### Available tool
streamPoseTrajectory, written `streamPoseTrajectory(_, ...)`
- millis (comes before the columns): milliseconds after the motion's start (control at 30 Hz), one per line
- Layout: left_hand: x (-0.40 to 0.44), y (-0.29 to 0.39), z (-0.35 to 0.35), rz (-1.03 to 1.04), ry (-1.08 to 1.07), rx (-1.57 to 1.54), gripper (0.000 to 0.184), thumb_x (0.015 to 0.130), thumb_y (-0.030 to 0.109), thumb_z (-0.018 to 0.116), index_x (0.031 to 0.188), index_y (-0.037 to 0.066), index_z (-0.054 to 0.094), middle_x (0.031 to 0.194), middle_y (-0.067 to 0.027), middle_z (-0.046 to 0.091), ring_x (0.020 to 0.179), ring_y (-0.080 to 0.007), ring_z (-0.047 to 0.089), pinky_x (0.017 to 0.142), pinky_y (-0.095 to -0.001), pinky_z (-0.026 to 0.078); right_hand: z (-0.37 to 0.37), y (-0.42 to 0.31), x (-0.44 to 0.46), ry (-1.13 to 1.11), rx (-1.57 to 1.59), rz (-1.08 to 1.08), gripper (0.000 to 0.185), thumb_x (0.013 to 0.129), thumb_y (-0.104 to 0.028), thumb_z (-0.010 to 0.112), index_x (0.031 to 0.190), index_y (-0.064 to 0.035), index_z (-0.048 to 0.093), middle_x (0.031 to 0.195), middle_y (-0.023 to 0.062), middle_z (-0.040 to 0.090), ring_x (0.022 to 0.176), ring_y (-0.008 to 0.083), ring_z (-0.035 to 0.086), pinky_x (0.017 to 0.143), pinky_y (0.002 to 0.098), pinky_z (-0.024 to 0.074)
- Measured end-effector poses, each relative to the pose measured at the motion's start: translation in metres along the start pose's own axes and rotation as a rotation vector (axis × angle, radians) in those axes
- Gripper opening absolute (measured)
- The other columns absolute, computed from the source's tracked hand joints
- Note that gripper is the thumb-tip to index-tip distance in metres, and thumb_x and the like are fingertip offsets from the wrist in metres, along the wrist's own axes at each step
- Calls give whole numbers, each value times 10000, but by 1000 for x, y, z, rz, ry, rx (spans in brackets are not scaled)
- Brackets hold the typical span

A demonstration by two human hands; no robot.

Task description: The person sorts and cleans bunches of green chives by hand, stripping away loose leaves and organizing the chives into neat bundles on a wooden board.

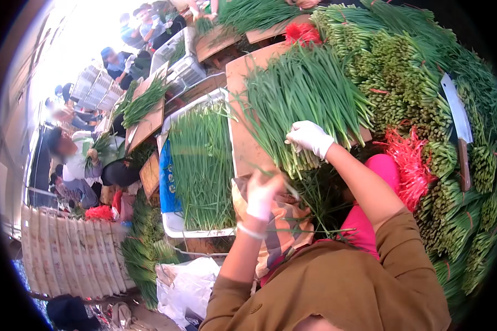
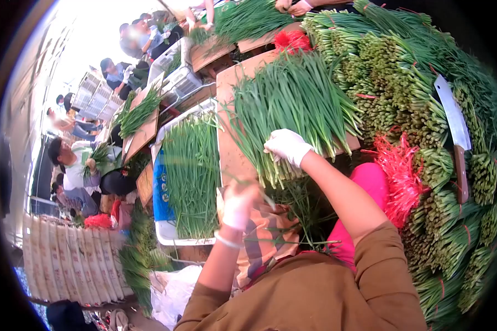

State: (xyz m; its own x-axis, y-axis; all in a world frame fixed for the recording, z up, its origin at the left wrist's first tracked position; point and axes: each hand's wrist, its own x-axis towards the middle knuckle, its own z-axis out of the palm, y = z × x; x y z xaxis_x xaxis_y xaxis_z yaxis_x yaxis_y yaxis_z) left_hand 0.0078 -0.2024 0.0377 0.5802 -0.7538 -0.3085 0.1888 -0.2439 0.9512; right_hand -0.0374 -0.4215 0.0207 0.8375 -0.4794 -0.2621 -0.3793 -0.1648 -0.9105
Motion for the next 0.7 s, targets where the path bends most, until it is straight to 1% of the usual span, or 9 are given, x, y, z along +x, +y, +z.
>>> streamPoseTrajectory(33,-18,4,4,-170,-202,257,275,789,77,645,1043,5,568,950,-124,637,772,-173,640,665,-299,529,-6,-3,0,-27,-31,4,252,792,-299,619,783,-50,659,674,102,661,572,182,645,564,305,497)
streamPoseTrajectory(100,-42,-31,16,353,-760,738,332,782,96,630,1091,-15,578,992,-112,646,790,-173,645,723,-297,527,-24,-10,-8,-200,-134,110,293,834,-312,590,806,-31,671,676,96,664,579,184,650,556,324,502)
streamPoseTrajectory(167,-56,-31,18,-73,-744,739,405,793,88,616,1175,-29,549,1042,-100,648,834,-172,649,769,-284,518,-45,-28,-15,-267,-289,161,330,859,-345,577,800,-35,676,701,83,671,571,186,640,560,347,505)
streamPoseTrajectory(200,-48,-48,3,249,-616,666,420,798,61,606,1206,-19,538,1023,-111,653,836,-172,653,744,-280,527,-63,-29,-11,-263,-366,157,325,855,-348,582,803,-44,682,707,79,673,586,191,642,568,354,507)
streamPoseTrajectory(233,-42,-29,0,-132,-450,367,401,799,27,593,1194,-14,541,975,-121,658,775,-173,654,690,-267,535,-83,-28,-8,-256,-434,164,319,850,-352,588,807,-52,687,714,75,675,601,195,644,577,360,509)
streamPoseTrajectory(300,-15,-37,-25,-112,-85,171,303,842,43,579,1134,-35,556,894,-103,655,694,-148,636,603,-246,524,-129,-52,-3,-159,-767,90,296,828,-359,607,844,-82,709,780,69,690,710,220,659,632,376,517)
streamPoseTrajectory(367,16,-42,-50,2,42,210,298,868,82,575,1153,-5,556,852,-96,647,598,-127,585,536,-204,475,-168,-77,-6,195,-1187,-71,201,747,-181,589,865,-79,715,910,120,694,788,297,666,648,413,526)
streamPoseTrajectory(467,52,-42,-66,44,188,230,337,868,124,588,1187,20,548,971,-79,631,721,-130,584,605,-225,477,-213,-117,-14,334,-1134,-21,266,784,-168,549,983,-75,698,1044,129,676,887,296,665,730,409,526)
streamPoseTrajectory(700,114,-30,-35,347,280,127,373,841,61,630,1190,-24,528,1154,-121,583,1071,-200,556,921,-308,449,-216,13,10,366,-808,149,305,781,-219,552,987,-35,682,1032,183,661,922,342,650,808,427,501)
